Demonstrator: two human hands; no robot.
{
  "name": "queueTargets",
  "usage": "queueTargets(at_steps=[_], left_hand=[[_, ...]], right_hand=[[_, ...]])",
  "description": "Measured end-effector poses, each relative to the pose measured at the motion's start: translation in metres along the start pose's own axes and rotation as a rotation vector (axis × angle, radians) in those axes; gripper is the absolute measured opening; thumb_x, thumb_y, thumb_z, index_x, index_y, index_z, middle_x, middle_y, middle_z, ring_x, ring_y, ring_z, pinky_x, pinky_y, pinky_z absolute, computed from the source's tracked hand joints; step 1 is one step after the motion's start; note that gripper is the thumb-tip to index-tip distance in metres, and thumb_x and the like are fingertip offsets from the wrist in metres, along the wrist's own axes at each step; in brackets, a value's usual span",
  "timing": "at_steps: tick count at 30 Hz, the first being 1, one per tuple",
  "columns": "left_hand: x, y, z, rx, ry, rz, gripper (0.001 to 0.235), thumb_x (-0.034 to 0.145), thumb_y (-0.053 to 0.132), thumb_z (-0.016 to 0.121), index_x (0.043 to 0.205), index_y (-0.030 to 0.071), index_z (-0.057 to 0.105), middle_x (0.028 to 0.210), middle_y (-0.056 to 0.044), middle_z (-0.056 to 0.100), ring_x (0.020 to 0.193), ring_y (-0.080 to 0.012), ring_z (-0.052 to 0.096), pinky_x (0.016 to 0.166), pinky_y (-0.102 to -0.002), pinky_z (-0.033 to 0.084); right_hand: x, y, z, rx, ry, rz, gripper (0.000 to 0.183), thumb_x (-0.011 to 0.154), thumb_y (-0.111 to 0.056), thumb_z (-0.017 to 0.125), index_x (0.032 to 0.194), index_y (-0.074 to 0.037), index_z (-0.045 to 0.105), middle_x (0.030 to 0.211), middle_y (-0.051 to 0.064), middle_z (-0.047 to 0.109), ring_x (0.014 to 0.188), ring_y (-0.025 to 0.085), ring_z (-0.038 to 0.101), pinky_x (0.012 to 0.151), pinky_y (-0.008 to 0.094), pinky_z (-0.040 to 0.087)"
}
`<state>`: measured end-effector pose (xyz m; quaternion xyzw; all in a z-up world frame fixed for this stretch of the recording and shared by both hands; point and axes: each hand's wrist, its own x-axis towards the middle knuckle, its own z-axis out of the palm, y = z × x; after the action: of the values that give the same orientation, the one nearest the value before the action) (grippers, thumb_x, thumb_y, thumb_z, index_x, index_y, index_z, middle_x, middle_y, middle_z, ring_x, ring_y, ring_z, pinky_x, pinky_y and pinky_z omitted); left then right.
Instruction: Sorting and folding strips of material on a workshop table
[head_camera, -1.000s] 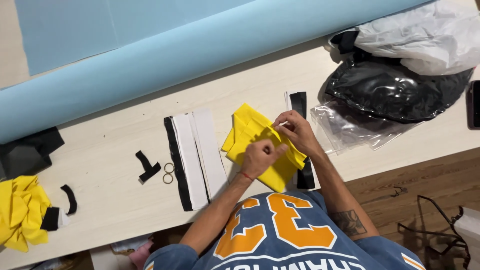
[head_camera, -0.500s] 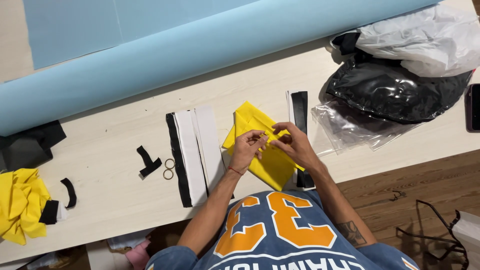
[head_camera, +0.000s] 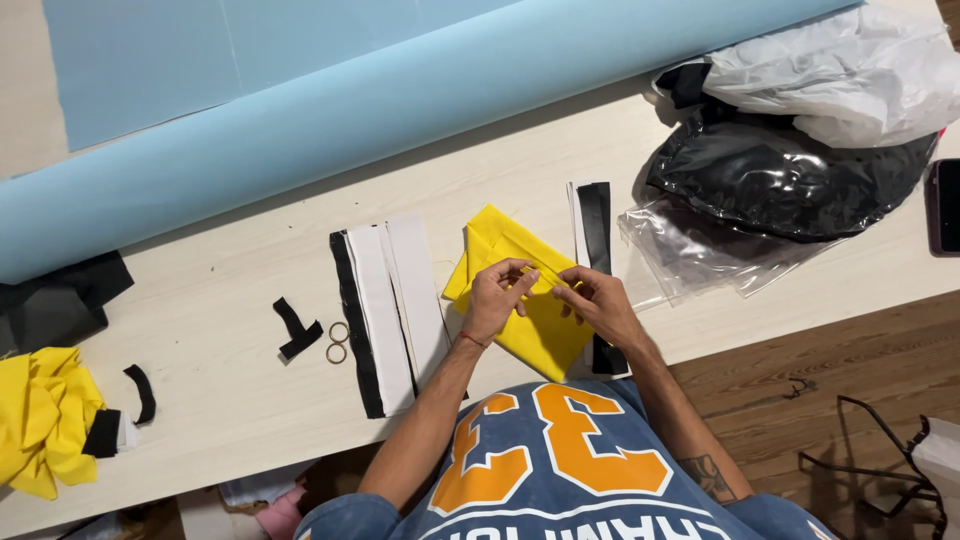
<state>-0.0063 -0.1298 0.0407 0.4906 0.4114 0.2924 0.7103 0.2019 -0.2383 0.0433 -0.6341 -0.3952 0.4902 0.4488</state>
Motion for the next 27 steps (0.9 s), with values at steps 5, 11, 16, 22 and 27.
queueTargets(at_steps=[5, 11, 16, 22, 27], left_hand=[[-0.007, 0.007, 0.002, -0.038, -0.011, -0.038, 0.04, 0.105, 0.021, 0.095, 0.129, -0.007, 0.082, 0.091, -0.023, 0.079, 0.069, -0.0212, 0.082, 0.054, -0.03, 0.07], [-0.011, 0.011, 0.005, -0.119, -0.046, -0.062, 0.048, 0.098, 0.011, 0.099, 0.136, -0.01, 0.079, 0.115, -0.024, 0.08, 0.1, -0.0242, 0.086, 0.071, -0.035, 0.078], [-0.009, 0.002, 0.004, -0.168, 0.019, -0.077, 0.037, 0.104, 0.011, 0.093, 0.13, -0.011, 0.08, 0.101, -0.022, 0.081, 0.091, -0.024, 0.087, 0.075, -0.041, 0.08], [-0.011, 0.0, 0.001, -0.23, 0.091, -0.082, 0.033, 0.104, 0.011, 0.094, 0.121, -0.013, 0.08, 0.097, -0.023, 0.082, 0.093, -0.0251, 0.087, 0.079, -0.045, 0.08], [-0.011, -0.007, -0.001, -0.261, 0.116, -0.107, 0.036, 0.101, 0.011, 0.097, 0.123, -0.012, 0.079, 0.099, -0.025, 0.082, 0.09, -0.0287, 0.087, 0.079, -0.047, 0.08]], right_hand=[[0.0, -0.004, 0.006, 0.065, -0.005, 0.009, 0.026, 0.107, -0.009, 0.086, 0.125, 0.009, 0.082, 0.095, 0.022, 0.076, 0.067, 0.027, 0.082, 0.053, 0.034, 0.066], [0.002, -0.012, 0.011, 0.116, -0.016, 0.029, 0.025, 0.107, -0.006, 0.085, 0.124, 0.011, 0.081, 0.095, 0.022, 0.074, 0.068, 0.028, 0.084, 0.052, 0.036, 0.068], [0.007, -0.013, 0.013, 0.138, -0.017, 0.022, 0.023, 0.104, -0.002, 0.086, 0.121, 0.013, 0.08, 0.09, 0.017, 0.069, 0.071, 0.029, 0.085, 0.053, 0.037, 0.071], [0.02, -0.009, 0.002, -0.05, 0.08, 0.012, 0.023, 0.112, -0.02, 0.086, 0.122, 0.001, 0.085, 0.097, 0.019, 0.083, 0.089, 0.025, 0.08, 0.073, 0.037, 0.07], [0.02, -0.02, -0.006, -0.062, 0.017, 0.03, 0.023, 0.111, -0.015, 0.085, 0.126, 0.002, 0.085, 0.095, 0.021, 0.083, 0.088, 0.027, 0.081, 0.071, 0.039, 0.072]])
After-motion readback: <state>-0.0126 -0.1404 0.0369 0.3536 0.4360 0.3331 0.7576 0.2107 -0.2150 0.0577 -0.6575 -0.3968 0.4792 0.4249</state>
